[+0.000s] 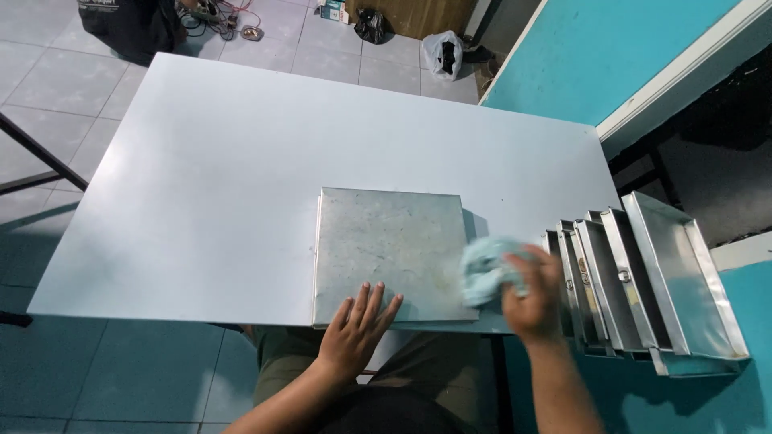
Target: The person wipes the inside of a rectangular metal tray with a light blue cloth, then flips the tray over and wipes the exterior surface. The tray is placed on a white table with other similar trays stacked nearby.
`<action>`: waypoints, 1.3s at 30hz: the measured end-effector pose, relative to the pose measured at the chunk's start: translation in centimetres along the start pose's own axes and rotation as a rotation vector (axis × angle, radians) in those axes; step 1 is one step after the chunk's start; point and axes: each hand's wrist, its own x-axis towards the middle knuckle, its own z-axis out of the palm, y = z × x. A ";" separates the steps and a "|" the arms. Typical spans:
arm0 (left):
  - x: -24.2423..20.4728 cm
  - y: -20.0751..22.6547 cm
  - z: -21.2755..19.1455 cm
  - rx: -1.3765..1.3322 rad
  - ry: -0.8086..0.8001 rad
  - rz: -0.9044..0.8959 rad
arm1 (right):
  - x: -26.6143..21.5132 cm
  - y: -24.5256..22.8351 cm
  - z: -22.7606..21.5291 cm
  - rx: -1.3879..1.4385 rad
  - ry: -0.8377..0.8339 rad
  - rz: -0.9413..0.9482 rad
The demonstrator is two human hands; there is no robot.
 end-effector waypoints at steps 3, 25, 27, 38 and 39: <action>0.7 0.2 -0.1 -0.034 -0.048 0.029 | -0.7 -1.7 3.0 -0.023 -0.499 0.189; 1.8 -1.2 1.0 0.051 0.127 0.033 | 9.4 4.3 15.3 -0.002 -0.392 0.166; 1.8 -1.1 0.9 0.063 0.125 0.032 | 9.4 4.7 15.1 0.077 -0.380 0.081; 1.6 -0.4 1.2 0.092 0.109 -0.015 | -0.8 -1.7 7.1 -0.052 -0.598 0.081; 1.6 -0.3 1.2 0.088 0.105 -0.023 | -1.8 -1.9 6.5 0.026 -0.555 0.042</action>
